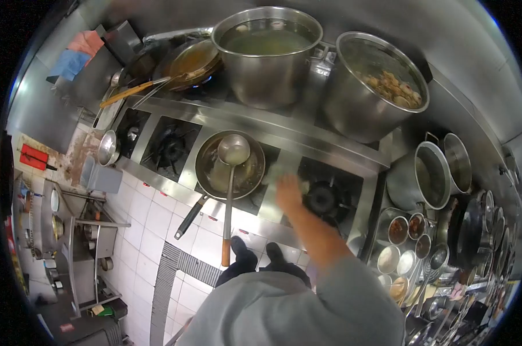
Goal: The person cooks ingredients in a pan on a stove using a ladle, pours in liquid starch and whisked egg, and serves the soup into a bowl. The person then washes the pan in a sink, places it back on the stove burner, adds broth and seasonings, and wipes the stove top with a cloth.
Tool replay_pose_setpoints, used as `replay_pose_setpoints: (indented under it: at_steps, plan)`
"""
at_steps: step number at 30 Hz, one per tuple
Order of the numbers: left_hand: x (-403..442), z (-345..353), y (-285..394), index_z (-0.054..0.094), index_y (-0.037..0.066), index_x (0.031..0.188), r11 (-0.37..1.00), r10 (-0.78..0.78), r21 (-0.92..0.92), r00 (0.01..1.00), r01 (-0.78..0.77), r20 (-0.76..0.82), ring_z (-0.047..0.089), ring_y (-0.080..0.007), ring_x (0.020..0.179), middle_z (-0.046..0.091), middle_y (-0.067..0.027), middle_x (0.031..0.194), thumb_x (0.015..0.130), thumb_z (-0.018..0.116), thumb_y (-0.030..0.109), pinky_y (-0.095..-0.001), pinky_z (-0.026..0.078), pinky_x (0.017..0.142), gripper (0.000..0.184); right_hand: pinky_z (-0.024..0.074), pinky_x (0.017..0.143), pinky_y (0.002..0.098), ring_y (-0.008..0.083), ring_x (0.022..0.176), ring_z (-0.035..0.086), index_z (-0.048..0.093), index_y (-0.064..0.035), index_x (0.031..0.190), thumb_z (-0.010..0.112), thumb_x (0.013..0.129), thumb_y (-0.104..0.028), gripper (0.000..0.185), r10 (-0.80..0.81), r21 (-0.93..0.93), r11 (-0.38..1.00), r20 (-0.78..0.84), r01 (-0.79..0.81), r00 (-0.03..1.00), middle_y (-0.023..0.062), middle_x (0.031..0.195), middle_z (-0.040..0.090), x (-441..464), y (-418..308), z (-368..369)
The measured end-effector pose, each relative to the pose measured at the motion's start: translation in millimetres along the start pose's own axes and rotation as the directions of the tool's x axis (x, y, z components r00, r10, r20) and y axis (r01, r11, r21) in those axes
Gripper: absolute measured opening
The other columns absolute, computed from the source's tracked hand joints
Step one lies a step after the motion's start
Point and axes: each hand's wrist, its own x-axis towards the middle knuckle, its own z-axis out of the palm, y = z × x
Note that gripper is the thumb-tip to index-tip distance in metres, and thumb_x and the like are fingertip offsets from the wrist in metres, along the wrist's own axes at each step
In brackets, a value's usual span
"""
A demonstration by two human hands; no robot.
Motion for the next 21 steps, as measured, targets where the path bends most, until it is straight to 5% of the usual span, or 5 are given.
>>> replay_pose_setpoints:
  at_steps: [4, 10, 17, 20, 21]
  plan:
    - [-12, 0, 21, 0.064, 0.002, 0.11, 0.824, -0.402, -0.306, 0.873, 0.476, 0.277, 0.067, -0.019, 0.08, 0.069, -0.0066, 0.091, 0.093, 0.062, 0.016, -0.0329, 0.05, 0.066, 0.022, 0.0291, 0.12, 0.0484, 0.0389, 0.144, 0.038, 0.047, -0.0013, 0.145, 0.049, 0.09, -0.006, 0.056, -0.007, 0.22, 0.975, -0.102, 0.03, 0.995, 0.0248, 0.153, 0.042, 104, 46, -22]
    - [2, -12, 22, 0.064, 0.003, 0.104, 0.741, -0.48, -0.286, 0.778, 0.607, 0.405, 0.066, -0.0206, 0.081, 0.068, -0.007, 0.088, 0.093, 0.063, 0.02, -0.0369, 0.051, 0.069, 0.02, 0.0293, 0.121, 0.0452, 0.0364, 0.146, 0.036, 0.049, -0.0047, 0.145, 0.052, 0.092, -0.007, 0.054, -0.26, 0.422, 0.857, -0.143, 0.296, 0.955, 0.0196, 0.154, 0.043, 159, 64, -13]
    - [30, -26, -24, 0.065, 0.004, 0.098, 0.826, -0.402, -0.236, 0.829, 0.512, 0.389, 0.065, -0.0226, 0.082, 0.067, -0.0075, 0.085, 0.093, 0.063, 0.023, -0.0417, 0.052, 0.073, 0.02, 0.0365, 0.116, 0.0444, 0.035, 0.139, 0.045, 0.058, -0.0099, 0.138, 0.043, 0.104, -0.024, 0.04, 0.065, 0.495, 0.865, 0.038, -0.076, 0.997, 0.0171, 0.149, 0.051, 34, 206, 7]
    - [50, -43, -81, 0.065, 0.005, 0.095, 0.897, -0.309, -0.22, 0.901, 0.383, 0.306, 0.064, -0.0234, 0.083, 0.067, -0.0078, 0.084, 0.093, 0.063, 0.025, -0.0437, 0.052, 0.074, 0.021, 0.0372, 0.115, 0.0445, 0.0352, 0.14, 0.043, 0.056, -0.0107, 0.14, 0.04, 0.105, -0.025, 0.041, 0.213, 0.293, 0.926, 0.115, -0.238, 0.97, 0.0166, 0.149, 0.05, -43, 279, 16]
    - [67, -49, -83, 0.064, 0.004, 0.105, 0.608, -0.376, -0.583, 0.843, 0.538, 0.386, 0.066, -0.0216, 0.083, 0.069, -0.008, 0.091, 0.093, 0.064, 0.02, -0.0377, 0.052, 0.071, 0.021, 0.0371, 0.115, 0.0448, 0.0352, 0.141, 0.042, 0.055, -0.0116, 0.141, 0.04, 0.105, -0.026, 0.041, 0.323, 0.275, 0.891, 0.172, -0.361, 0.93, 0.0163, 0.151, 0.048, -60, 292, 21]
